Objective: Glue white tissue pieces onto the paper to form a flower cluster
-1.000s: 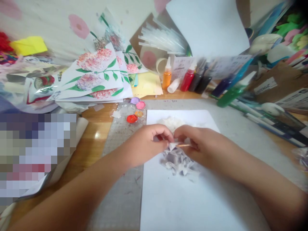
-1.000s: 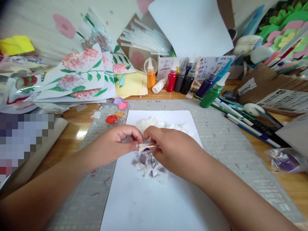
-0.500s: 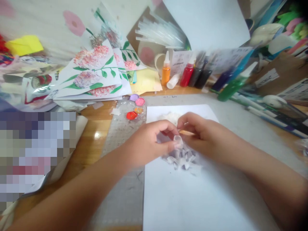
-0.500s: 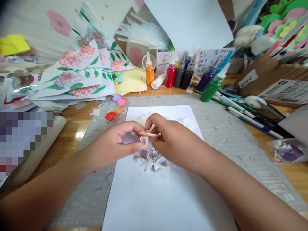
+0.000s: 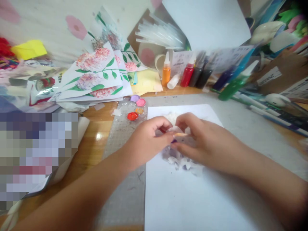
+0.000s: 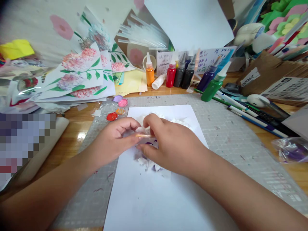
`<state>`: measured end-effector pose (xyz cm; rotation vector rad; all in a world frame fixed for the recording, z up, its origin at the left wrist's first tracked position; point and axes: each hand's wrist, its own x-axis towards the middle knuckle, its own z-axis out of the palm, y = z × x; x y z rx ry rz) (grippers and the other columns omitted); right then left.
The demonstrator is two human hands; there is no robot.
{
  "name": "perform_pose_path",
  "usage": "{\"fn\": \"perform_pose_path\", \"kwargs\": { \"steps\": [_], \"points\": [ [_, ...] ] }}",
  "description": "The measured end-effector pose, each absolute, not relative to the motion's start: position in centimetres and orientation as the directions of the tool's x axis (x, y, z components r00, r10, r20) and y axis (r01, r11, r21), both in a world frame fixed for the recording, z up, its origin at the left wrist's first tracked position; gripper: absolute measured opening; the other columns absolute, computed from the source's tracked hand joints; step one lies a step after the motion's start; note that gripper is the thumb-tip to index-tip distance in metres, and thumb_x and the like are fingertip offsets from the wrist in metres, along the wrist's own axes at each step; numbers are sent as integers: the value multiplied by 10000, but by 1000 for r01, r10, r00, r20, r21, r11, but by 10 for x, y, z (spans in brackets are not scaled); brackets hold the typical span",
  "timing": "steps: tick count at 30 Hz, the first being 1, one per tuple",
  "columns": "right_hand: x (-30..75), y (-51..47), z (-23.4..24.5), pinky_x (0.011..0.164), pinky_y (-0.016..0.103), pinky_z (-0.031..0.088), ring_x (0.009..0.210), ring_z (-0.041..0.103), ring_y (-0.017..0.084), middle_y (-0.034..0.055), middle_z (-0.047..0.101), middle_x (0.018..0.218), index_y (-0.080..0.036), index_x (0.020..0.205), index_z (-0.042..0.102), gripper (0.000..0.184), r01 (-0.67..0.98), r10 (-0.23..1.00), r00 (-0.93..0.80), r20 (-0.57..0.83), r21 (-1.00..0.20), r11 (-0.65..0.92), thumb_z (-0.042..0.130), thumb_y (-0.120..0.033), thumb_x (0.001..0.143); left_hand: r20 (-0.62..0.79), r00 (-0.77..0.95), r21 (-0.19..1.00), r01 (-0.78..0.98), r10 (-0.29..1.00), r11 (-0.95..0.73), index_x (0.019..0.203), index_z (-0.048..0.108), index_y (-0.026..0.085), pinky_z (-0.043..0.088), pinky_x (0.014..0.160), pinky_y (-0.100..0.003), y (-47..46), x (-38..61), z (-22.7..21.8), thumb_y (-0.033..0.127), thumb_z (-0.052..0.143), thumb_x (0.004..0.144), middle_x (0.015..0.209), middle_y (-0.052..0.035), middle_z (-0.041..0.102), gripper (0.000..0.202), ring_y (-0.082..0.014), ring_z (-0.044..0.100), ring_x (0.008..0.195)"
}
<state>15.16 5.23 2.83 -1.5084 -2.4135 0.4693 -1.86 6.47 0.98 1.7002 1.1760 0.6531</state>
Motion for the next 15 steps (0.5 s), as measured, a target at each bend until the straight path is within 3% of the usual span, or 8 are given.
{"fn": "perform_pose_path", "kwargs": {
  "steps": [3,8,15],
  "points": [
    [152,56,27,435,200,264,517,473,95,-13,576,628,-205,787,548,111,815,912,-409,34,-435,382,456,-257,753,-66,373,891,440,925,-114,752,511,177,429,585,-210,65,-19,10,316,520,774,726,26,554,141,-109,540,673],
    [156,61,28,475,191,305,580,527,97,-19,635,714,-239,826,618,199,773,920,-391,13,-538,336,445,-176,753,-56,381,888,441,923,-128,869,500,208,446,630,-228,67,-19,3,284,545,759,849,12,578,141,-125,561,762],
    [154,58,21,434,195,238,526,516,139,-10,610,631,-303,1074,499,343,903,926,-362,-103,-283,322,444,-205,750,-133,403,843,527,905,-111,1023,436,276,434,557,-224,66,-23,-1,286,506,784,798,32,598,249,-123,571,679]
  ]
}}
